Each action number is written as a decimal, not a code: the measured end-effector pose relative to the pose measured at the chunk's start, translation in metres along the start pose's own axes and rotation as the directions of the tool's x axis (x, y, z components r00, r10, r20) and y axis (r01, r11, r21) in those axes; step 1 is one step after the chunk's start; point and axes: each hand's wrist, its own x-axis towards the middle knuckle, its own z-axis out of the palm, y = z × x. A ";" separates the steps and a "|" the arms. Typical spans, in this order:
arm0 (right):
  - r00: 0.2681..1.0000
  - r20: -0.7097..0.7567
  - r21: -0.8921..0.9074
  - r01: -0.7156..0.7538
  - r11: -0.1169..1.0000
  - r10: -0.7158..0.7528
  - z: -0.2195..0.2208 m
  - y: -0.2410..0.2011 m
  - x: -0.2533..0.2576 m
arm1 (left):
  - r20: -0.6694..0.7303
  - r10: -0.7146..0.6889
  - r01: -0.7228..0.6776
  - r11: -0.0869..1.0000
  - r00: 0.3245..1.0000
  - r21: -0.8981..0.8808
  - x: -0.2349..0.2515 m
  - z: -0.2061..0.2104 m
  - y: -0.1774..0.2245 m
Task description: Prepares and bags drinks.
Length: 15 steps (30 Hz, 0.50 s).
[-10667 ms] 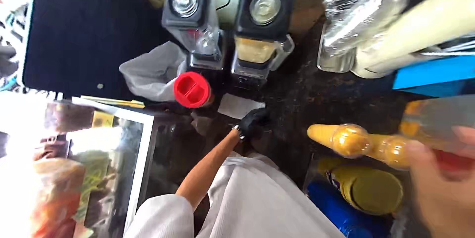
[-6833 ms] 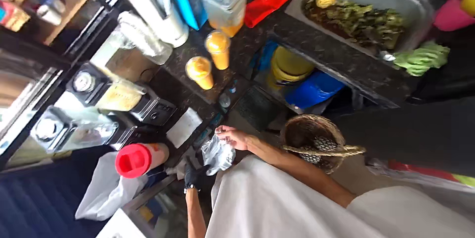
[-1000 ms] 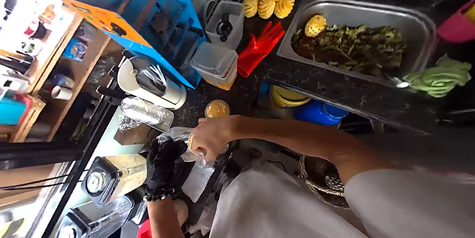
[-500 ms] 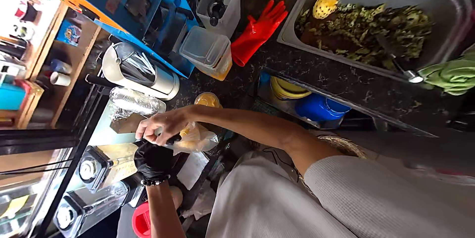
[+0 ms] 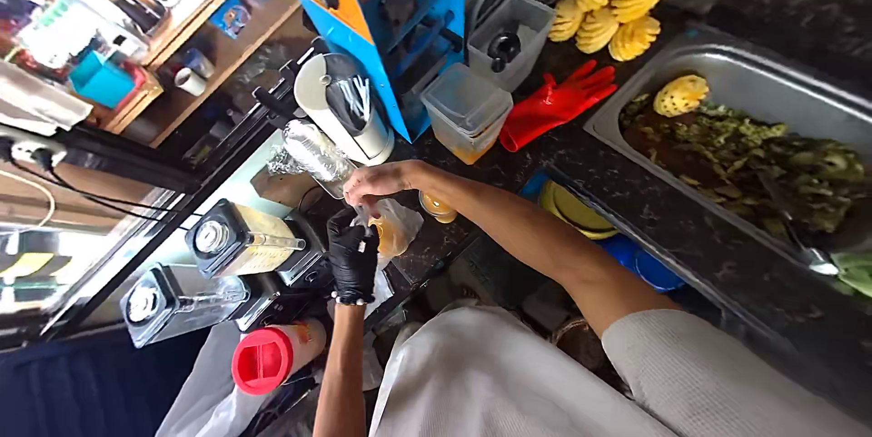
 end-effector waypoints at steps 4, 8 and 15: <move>0.936 0.037 -0.052 -0.349 0.936 0.351 0.007 -0.018 0.012 | -0.085 0.037 -0.022 0.985 0.996 0.169 -0.005 0.011 -0.003; 0.882 -0.025 -0.183 -0.467 0.865 0.471 0.010 -0.026 0.017 | 0.059 0.016 -0.028 0.975 0.998 0.218 0.010 0.000 -0.003; 0.694 -0.688 -0.116 -0.390 0.913 0.210 0.096 -0.034 -0.067 | 0.412 -0.375 0.556 0.607 0.830 -0.568 0.033 -0.034 -0.013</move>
